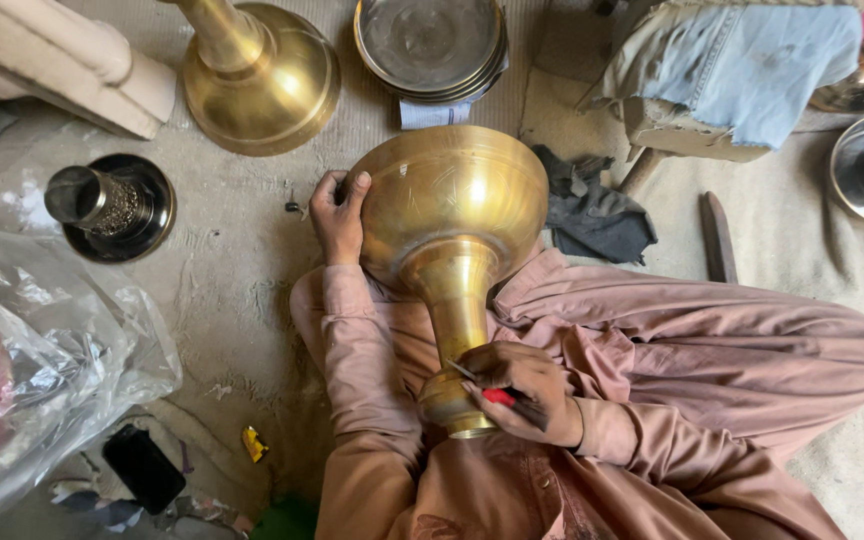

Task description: The person sits on the floor and uses a small red-handled engraving tool to carve a floral pattern into the side of a brass lamp base. They hold the object steady with one hand while carefully guiding the tool with the other.

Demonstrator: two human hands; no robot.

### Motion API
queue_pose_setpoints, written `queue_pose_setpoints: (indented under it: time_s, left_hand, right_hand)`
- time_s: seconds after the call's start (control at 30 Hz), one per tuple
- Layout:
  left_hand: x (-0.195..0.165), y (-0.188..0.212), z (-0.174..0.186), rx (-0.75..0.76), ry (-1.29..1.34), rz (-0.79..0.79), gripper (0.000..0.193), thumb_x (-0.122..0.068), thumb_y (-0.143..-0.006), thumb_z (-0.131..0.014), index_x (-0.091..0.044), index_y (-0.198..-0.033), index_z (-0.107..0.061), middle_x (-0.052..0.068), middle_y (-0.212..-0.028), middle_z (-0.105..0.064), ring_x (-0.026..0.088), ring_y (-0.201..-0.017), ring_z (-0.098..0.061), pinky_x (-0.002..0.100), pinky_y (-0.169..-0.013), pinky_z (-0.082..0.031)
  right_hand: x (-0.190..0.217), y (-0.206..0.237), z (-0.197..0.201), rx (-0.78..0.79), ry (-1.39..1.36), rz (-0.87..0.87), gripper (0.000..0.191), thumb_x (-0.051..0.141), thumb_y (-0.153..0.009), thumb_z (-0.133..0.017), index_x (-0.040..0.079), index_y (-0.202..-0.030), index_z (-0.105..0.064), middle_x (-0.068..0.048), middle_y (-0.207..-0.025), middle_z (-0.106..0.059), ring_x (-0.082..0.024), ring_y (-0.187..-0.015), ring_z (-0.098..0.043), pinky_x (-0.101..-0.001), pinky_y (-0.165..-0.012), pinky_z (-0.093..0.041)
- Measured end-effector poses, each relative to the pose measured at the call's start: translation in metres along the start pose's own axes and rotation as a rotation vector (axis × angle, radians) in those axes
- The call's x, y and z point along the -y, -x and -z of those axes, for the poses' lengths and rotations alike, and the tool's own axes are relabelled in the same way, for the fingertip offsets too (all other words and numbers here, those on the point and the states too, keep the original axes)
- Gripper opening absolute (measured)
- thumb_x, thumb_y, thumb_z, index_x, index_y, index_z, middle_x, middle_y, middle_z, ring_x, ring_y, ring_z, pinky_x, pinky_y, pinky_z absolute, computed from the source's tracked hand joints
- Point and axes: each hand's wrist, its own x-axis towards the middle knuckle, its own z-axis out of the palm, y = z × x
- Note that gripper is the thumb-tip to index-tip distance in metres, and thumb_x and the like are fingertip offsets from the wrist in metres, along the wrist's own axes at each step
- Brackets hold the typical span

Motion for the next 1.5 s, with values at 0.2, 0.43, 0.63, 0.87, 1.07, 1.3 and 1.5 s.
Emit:
queue_pose_setpoints:
  time_s: [0.2,0.43,0.63,0.87,1.07,1.3,1.5]
  left_hand:
    - [-0.007,-0.004,0.004,-0.021,0.135,0.034,0.037,-0.035,-0.097,-0.078,-0.004,-0.087,-0.062,-0.005,-0.082,-0.055,0.008,-0.081,-0.049,0.025,-0.077,-0.045]
    - [-0.017,-0.01,-0.001,-0.057,0.128,0.051,0.039,-0.037,-0.094,-0.078,-0.003,-0.083,-0.063,-0.004,-0.078,-0.059,0.009,-0.077,-0.05,0.027,-0.072,-0.046]
    - [-0.025,-0.016,-0.005,-0.11,0.081,0.003,0.046,-0.039,-0.094,-0.081,0.0,-0.079,-0.062,0.0,-0.072,-0.054,0.011,-0.073,-0.046,0.03,-0.067,-0.045]
    - [-0.025,-0.016,-0.003,-0.103,0.091,0.008,0.047,-0.043,-0.091,-0.08,0.0,-0.08,-0.066,0.001,-0.071,-0.061,0.011,-0.07,-0.05,0.031,-0.065,-0.047]
    - [-0.024,-0.011,0.001,-0.077,0.115,-0.017,0.049,-0.045,-0.092,-0.079,0.0,-0.08,-0.064,0.001,-0.07,-0.057,0.012,-0.069,-0.049,0.031,-0.065,-0.046]
    - [-0.029,-0.01,0.0,-0.079,0.064,-0.002,0.051,-0.047,-0.091,-0.079,-0.001,-0.078,-0.062,0.001,-0.066,-0.052,0.012,-0.066,-0.046,0.031,-0.062,-0.044]
    - [-0.023,-0.014,-0.003,-0.094,0.063,-0.014,0.048,-0.043,-0.091,-0.08,0.0,-0.078,-0.063,0.001,-0.066,-0.052,0.011,-0.065,-0.046,0.031,-0.061,-0.044]
  right_hand:
    - [-0.014,-0.007,-0.007,-0.043,0.183,0.017,0.027,0.001,-0.083,-0.083,0.007,-0.079,-0.057,-0.013,-0.081,-0.068,-0.026,-0.074,-0.073,-0.0354,-0.066,-0.057]
    - [0.004,-0.021,0.003,-0.051,0.274,-0.104,0.014,-0.002,-0.088,-0.075,0.001,-0.089,-0.061,-0.02,-0.099,-0.075,-0.029,-0.087,-0.077,-0.0365,-0.072,-0.06]
    - [0.068,-0.038,0.052,-0.069,0.389,0.221,0.024,0.004,-0.093,-0.071,0.003,-0.086,-0.048,-0.018,-0.103,-0.071,-0.032,-0.101,-0.075,-0.0423,-0.087,-0.064]
    - [0.126,-0.055,0.164,-0.384,0.596,0.117,0.022,0.003,-0.095,-0.07,0.003,-0.09,-0.049,-0.017,-0.103,-0.071,-0.03,-0.099,-0.076,-0.0416,-0.086,-0.065]
    - [0.06,-0.061,0.225,-0.641,0.738,-0.355,0.021,0.003,-0.097,-0.07,0.003,-0.092,-0.049,-0.016,-0.103,-0.071,-0.029,-0.098,-0.076,-0.0409,-0.085,-0.065]
    - [0.015,-0.027,0.215,-0.774,0.801,-0.761,0.02,0.002,-0.1,-0.069,0.002,-0.095,-0.05,-0.015,-0.103,-0.071,-0.027,-0.096,-0.076,-0.0402,-0.084,-0.065]
    - [0.012,-0.008,0.206,-0.871,0.764,-0.907,0.018,0.001,-0.102,-0.069,0.002,-0.098,-0.051,-0.014,-0.103,-0.071,-0.026,-0.095,-0.077,-0.0395,-0.084,-0.066]
